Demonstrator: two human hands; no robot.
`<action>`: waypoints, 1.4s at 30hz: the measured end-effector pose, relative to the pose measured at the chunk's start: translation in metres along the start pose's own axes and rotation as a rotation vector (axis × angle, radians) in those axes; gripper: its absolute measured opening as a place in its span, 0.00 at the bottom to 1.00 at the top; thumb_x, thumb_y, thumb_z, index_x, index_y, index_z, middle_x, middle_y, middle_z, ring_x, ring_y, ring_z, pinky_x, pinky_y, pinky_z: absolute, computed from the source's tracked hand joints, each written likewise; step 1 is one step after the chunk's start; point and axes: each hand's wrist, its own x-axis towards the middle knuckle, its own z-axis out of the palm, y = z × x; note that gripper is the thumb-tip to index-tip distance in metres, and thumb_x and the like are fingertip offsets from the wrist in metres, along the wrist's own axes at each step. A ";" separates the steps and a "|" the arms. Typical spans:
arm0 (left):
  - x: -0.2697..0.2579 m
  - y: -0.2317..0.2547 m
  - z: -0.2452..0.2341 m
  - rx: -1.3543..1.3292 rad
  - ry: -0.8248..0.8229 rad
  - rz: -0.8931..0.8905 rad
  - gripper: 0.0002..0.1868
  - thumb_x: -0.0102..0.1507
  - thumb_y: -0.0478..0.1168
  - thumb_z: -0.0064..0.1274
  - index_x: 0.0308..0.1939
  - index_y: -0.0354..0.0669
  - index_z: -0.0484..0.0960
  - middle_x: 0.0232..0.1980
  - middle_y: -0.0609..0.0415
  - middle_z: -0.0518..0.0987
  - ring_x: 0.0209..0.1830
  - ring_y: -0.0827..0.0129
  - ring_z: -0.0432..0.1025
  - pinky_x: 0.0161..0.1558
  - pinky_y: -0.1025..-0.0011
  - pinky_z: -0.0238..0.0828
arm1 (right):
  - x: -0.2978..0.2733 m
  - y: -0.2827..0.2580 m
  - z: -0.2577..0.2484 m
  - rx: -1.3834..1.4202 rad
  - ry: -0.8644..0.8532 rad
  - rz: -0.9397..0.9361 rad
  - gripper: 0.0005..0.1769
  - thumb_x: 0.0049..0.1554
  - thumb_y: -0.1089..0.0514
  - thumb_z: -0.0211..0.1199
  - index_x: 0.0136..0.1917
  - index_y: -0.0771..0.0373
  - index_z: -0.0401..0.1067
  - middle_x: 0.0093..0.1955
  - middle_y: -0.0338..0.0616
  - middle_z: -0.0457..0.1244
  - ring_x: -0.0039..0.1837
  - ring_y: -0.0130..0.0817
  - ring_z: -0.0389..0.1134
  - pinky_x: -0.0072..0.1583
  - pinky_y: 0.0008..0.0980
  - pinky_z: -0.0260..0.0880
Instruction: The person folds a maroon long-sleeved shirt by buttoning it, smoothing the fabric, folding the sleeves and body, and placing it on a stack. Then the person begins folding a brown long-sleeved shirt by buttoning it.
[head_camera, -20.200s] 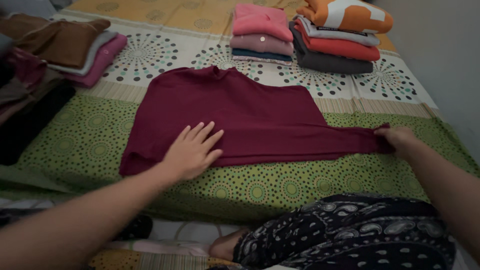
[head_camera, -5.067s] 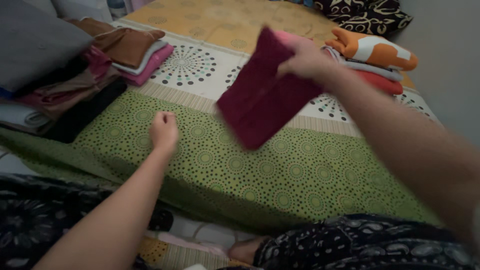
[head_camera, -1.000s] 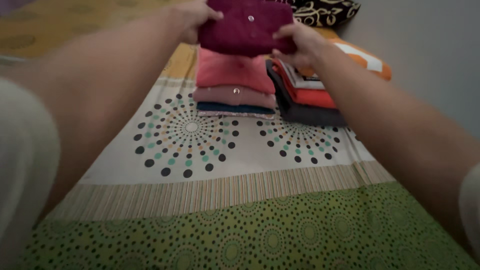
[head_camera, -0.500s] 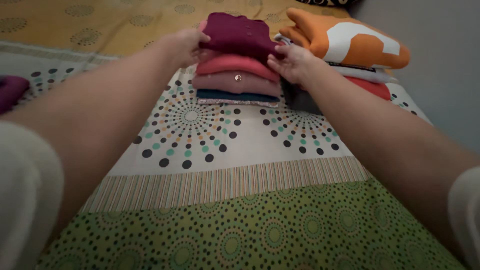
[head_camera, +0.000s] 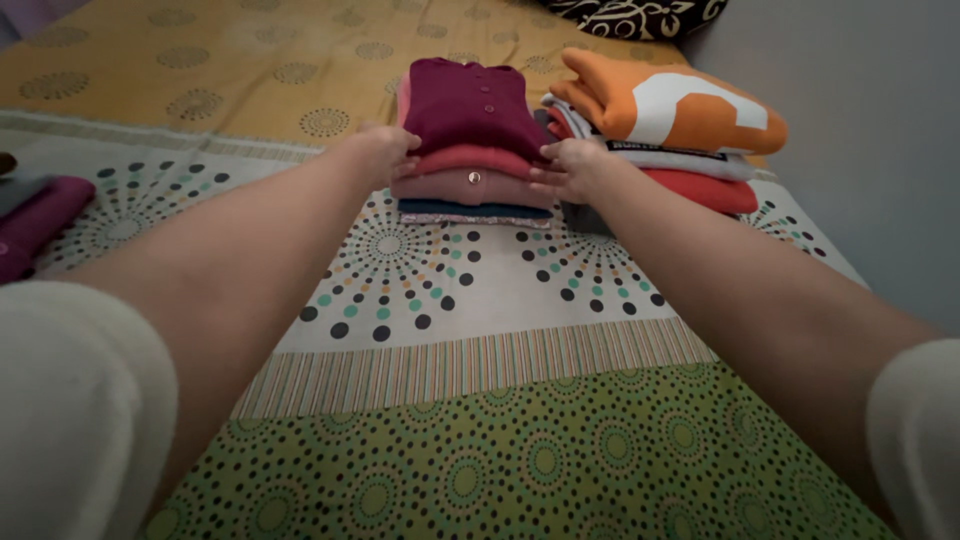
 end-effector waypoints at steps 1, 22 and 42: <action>0.001 -0.001 -0.001 -0.013 -0.014 0.005 0.10 0.65 0.35 0.58 0.48 0.37 0.77 0.39 0.50 0.81 0.30 0.67 0.78 0.33 0.73 0.82 | 0.000 0.001 -0.002 -0.052 -0.016 -0.011 0.17 0.64 0.59 0.55 0.66 0.64 0.65 0.61 0.48 0.64 0.63 0.47 0.69 0.63 0.52 0.75; -0.308 -0.177 -0.094 1.322 0.215 0.901 0.31 0.66 0.61 0.38 0.71 0.59 0.68 0.77 0.45 0.60 0.75 0.48 0.50 0.68 0.37 0.42 | -0.243 0.226 0.054 -1.607 0.079 -0.642 0.42 0.61 0.27 0.40 0.83 0.40 0.42 0.86 0.50 0.35 0.85 0.54 0.33 0.78 0.60 0.31; -0.230 -0.007 -0.319 1.324 0.313 0.663 0.13 0.67 0.42 0.52 0.52 0.40 0.80 0.52 0.44 0.78 0.51 0.51 0.73 0.52 0.53 0.69 | -0.251 0.263 0.047 -1.583 0.262 -0.875 0.35 0.62 0.35 0.47 0.80 0.44 0.56 0.82 0.48 0.48 0.81 0.48 0.45 0.76 0.52 0.41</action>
